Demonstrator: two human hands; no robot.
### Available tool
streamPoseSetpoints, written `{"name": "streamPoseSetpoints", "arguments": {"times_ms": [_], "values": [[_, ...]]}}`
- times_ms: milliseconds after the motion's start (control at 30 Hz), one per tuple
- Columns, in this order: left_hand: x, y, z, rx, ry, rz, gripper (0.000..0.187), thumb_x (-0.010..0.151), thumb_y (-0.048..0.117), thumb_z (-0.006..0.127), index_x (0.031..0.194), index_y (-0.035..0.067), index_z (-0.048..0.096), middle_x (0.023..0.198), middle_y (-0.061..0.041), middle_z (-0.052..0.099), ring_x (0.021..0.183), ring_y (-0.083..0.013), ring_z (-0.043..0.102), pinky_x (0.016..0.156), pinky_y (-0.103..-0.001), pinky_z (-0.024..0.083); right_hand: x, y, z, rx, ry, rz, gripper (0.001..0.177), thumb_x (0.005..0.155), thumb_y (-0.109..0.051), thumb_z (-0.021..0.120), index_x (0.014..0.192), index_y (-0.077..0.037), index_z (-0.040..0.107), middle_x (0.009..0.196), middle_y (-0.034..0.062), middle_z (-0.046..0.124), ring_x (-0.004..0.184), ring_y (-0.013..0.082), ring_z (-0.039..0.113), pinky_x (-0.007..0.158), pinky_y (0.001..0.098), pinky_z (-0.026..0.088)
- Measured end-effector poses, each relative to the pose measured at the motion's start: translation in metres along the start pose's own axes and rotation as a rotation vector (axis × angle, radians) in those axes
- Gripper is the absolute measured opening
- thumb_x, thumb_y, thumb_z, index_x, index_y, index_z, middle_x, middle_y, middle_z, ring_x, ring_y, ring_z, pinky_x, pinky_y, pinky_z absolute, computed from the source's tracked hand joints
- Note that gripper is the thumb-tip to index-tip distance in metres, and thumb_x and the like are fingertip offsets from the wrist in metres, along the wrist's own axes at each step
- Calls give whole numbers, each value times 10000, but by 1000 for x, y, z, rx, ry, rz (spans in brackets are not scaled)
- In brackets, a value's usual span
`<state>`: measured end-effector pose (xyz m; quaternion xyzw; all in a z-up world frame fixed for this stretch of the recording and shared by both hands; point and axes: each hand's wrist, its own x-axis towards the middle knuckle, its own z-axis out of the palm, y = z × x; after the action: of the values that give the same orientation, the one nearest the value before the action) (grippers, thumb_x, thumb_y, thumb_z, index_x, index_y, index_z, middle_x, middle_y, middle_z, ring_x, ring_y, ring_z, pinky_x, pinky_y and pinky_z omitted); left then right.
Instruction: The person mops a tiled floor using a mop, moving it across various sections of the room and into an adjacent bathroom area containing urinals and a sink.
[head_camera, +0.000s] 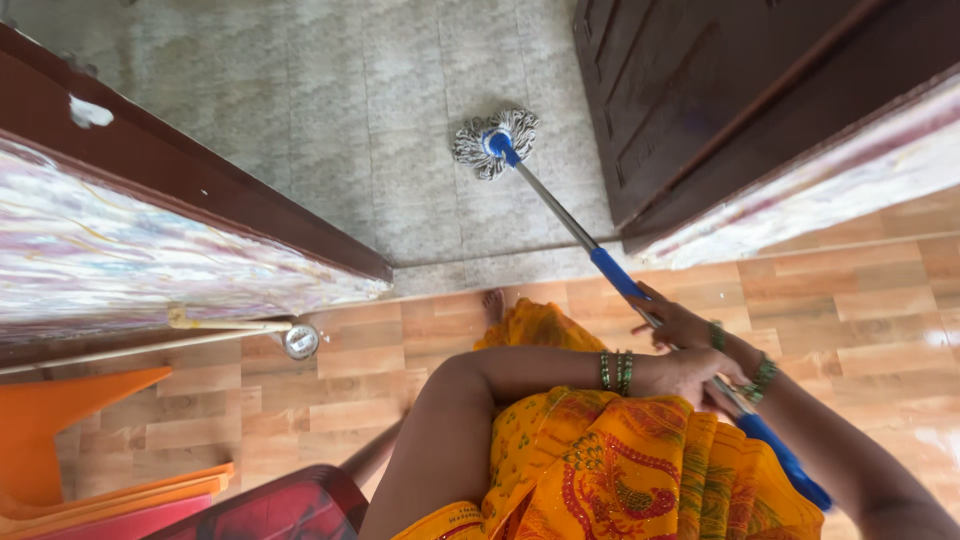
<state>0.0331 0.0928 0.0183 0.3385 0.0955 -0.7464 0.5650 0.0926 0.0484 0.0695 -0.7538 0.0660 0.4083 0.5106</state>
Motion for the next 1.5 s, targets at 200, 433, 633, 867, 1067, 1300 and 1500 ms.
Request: {"name": "streamPoseSetpoints", "arguments": {"times_ms": [200, 433, 633, 867, 1067, 1300, 1500], "values": [[-6, -44, 51, -151, -520, 18, 386, 988, 288, 667, 1033, -95, 646, 1055, -275, 652, 944, -343, 670, 890, -460, 569, -92, 51, -7, -175, -137, -853, 404, 925, -101, 679, 1321, -175, 640, 1723, 129, 129, 1452, 410, 228, 936, 396, 606], [-54, -38, 46, -260, -494, 193, 320, 1069, 257, 633, 1063, -59, 585, 1104, -276, 649, 995, -372, 698, 972, -519, 569, -73, 69, 1, -66, -57, -910, 982, 822, -247, 724, 1600, 7, 183, 1612, 226, 342, 1153, 281, 695, 839, 296, 668], [-83, 12, 7, -354, -51, 343, 415, 1009, 294, 601, 1231, -37, 486, 1129, -167, 607, 1021, -287, 651, 917, -469, 559, 8, -14, -20, -17, -73, -152, 988, 698, 97, 579, 1583, -249, 308, 1712, 36, 6, 1359, 310, 512, 892, 354, 643], [-104, 85, -100, -671, 258, 721, 257, 920, 149, 633, 1143, 74, 532, 996, -35, 597, 882, -162, 638, 820, -351, 606, 159, -95, -28, -231, -108, -113, 967, 719, 80, 617, 1560, -276, 300, 1723, 26, -84, 1469, 335, 379, 1006, 398, 607], [-122, 138, -227, -1059, 323, 838, 109, 877, 17, 619, 947, 49, 542, 733, -28, 559, 559, -132, 539, 521, -248, 510, 301, -171, -6, -591, -90, -190, 934, 805, 134, 615, 1593, -225, 264, 1702, 93, -111, 1546, 325, 184, 1053, 371, 542], [-146, 143, -279, -1056, 264, 1056, 47, 885, 25, 573, 887, 65, 547, 738, -57, 576, 564, -165, 564, 544, -295, 515, 346, -205, 18, -713, -70, -106, 890, 839, 61, 608, 1610, -201, 249, 1723, 91, -87, 1495, 285, 351, 992, 386, 547], [-138, 116, -198, -1054, 493, 848, 52, 885, 21, 588, 904, 49, 548, 770, -66, 552, 615, -172, 556, 586, -304, 505, 285, -155, 13, -443, -107, -194, 869, 840, 26, 647, 1592, -167, 256, 1705, 56, -115, 1466, 344, 368, 990, 385, 553]]}}
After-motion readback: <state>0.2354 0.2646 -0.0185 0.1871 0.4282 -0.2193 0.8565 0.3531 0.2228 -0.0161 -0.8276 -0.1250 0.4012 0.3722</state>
